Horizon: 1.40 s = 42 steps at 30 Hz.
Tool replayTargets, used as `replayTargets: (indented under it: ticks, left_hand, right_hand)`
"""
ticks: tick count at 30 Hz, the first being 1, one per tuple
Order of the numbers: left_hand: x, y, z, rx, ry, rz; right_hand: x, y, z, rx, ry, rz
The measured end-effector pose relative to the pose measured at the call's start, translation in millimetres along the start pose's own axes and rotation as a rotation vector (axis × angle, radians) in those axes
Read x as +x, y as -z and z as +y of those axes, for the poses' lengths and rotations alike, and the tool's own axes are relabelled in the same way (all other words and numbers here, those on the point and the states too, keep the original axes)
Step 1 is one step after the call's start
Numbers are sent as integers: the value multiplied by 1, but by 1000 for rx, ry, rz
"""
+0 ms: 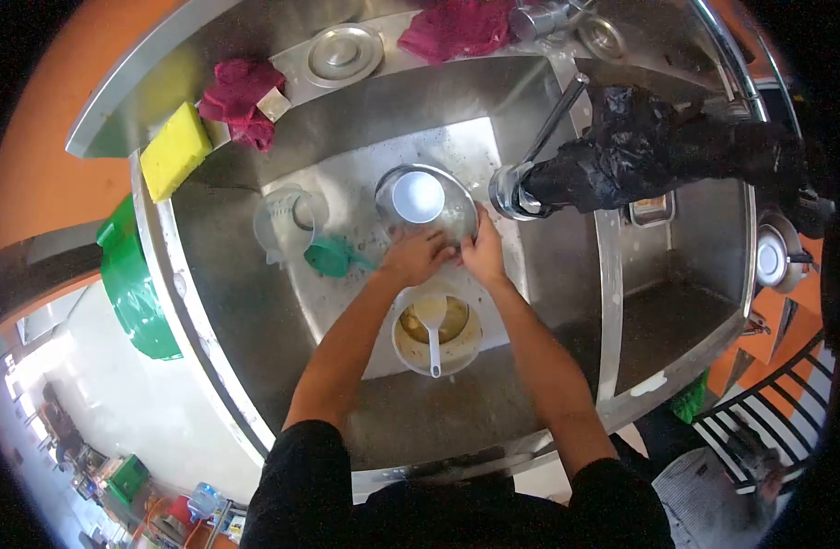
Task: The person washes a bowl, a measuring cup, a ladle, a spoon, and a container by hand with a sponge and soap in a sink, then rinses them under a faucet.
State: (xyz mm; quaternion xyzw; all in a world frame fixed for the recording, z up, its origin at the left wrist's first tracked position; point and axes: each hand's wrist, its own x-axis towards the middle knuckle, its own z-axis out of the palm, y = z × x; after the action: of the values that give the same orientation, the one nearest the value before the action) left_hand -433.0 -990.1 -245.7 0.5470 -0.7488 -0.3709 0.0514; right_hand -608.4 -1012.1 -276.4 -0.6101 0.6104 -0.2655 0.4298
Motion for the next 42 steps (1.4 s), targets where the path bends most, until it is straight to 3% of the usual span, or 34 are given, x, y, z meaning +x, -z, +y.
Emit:
replayTargets:
  ticks: [1,4,5,7,8,9,10,12,13,14,15,16,18,19,20,22,24,28,30,31,33,34,36,38,39,40,41,42]
  left_hand:
    - [1,-5,-4,-2,2,-1]
    - [0,-14,-20,73,152,-106]
    - [-3,-15,-26,243,127,-66]
    - [-11,-28,-43,410,101,-30]
    - [-15,-38,-54,357,190,219]
    - [-19,-35,-55,301,278,470]
    - [-24,-32,-56,302,278,469]
    - [-31,-20,-56,303,557,394]
    - [-26,-16,-55,305,557,399]
    - [-19,-14,-51,168,685,475]
    - [-11,-15,-48,26,812,548]
    - [-4,-19,-46,24,815,546]
    - [12,-24,-42,-290,573,734]
    - [19,-23,-40,-287,573,738]
    - [25,-22,-38,-471,549,805]
    - [18,-22,-38,-662,529,867]
    - [8,-10,-51,-575,587,481]
    - [-2,9,-68,-403,709,623]
    - [3,-4,-99,-360,456,1196]
    - [5,-5,-100,-362,456,1199]
    - [4,-11,-99,-80,556,1315]
    - [0,-18,-95,-83,561,1305]
    - [-8,-27,-78,-344,754,957]
    - [-21,-10,-46,-453,703,847]
    - [-27,-3,-29,-555,650,732]
    - [-33,-2,-19,-551,640,742]
    - [-39,-1,-11,-602,565,827]
    - [-45,0,-6,-649,496,905]
  right_hand:
    - [1,4,-11,-128,239,98]
    - [-1,25,-47,-244,127,74]
    - [-1,27,-57,-64,-88,42]
    - [-1,30,-50,-214,38,124]
    - [-2,31,-45,-360,161,206]
    - [4,35,-43,-453,134,239]
    - [9,39,-41,-452,133,239]
    - [21,46,-40,-705,-94,24]
    - [27,37,-17,-558,397,376]
    - [33,19,10,-557,400,378]
    - [39,1,37,-358,281,319]
    - [40,-6,31,-161,160,256]
    - [32,-21,12,-154,254,333]
    - [28,-25,2,97,4,146]
    - [24,-29,-9,343,-245,-49]
    - [11,-28,-35,407,-142,46]
    - [17,-19,-41,509,-258,61]
    - [23,11,-9,295,-175,-6]
    - [33,25,4,-204,236,187]
    - [41,31,18,-206,239,186]
    - [46,37,34,-448,472,279]
    - [39,35,37,-451,463,274]
    - [26,27,29,-302,148,265]
    - [-1,19,-6,-128,218,225]
    - [-14,15,-29,84,-10,117]
    - [-16,14,-43,299,-232,6]
    - [-11,14,-44,306,-218,7]
    - [-9,13,-39,474,-412,-103]
